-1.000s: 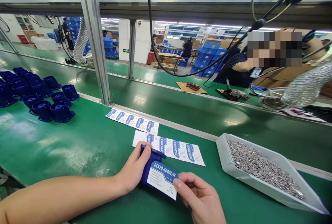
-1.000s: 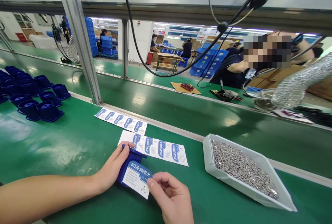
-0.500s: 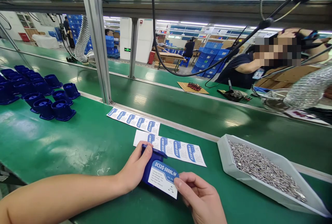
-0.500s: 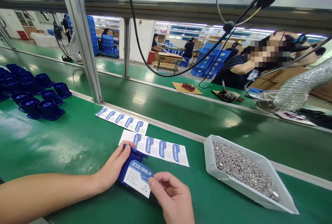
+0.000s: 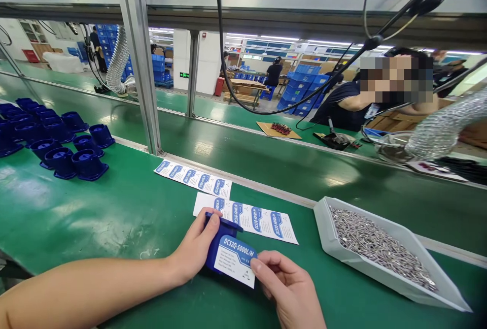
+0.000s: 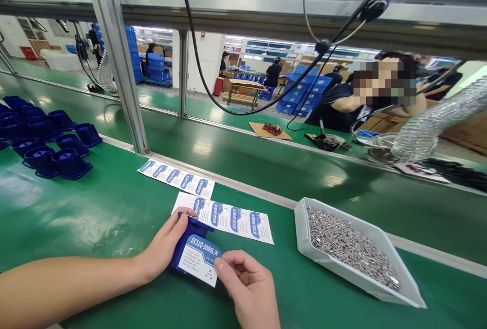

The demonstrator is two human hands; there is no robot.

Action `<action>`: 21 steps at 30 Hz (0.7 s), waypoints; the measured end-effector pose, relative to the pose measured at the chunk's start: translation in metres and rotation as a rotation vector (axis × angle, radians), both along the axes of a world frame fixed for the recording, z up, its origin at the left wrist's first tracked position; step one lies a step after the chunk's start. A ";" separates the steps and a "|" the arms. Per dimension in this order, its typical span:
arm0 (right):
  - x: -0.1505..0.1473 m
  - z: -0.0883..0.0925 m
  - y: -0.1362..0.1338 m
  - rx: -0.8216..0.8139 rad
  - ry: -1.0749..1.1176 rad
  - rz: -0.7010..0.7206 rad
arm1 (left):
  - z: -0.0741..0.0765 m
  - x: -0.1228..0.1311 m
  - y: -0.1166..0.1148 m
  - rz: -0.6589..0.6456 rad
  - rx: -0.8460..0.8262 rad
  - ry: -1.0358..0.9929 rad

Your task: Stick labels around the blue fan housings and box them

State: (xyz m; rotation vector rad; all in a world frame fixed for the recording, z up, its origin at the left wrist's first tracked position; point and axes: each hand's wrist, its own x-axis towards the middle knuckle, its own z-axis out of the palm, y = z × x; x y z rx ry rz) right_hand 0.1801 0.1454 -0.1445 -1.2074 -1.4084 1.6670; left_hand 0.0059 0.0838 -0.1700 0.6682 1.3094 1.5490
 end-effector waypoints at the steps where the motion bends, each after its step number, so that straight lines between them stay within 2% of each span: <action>1: 0.001 -0.001 0.001 0.020 -0.014 0.010 | -0.001 0.000 0.000 0.001 0.007 -0.007; 5: 0.003 -0.005 0.005 0.142 -0.112 0.026 | -0.002 0.001 -0.001 -0.007 0.014 -0.018; 10: 0.002 -0.006 0.003 0.230 0.015 0.020 | -0.003 0.001 -0.002 -0.011 0.005 0.067; 12: 0.001 -0.007 0.000 0.211 0.055 0.083 | -0.005 0.002 -0.004 -0.055 0.014 0.102; 17: -0.001 -0.013 0.000 0.032 0.084 0.295 | -0.016 0.001 -0.011 -0.178 0.058 0.235; 21: -0.003 -0.017 0.006 0.015 0.113 0.358 | -0.020 -0.001 -0.013 -0.193 0.123 0.380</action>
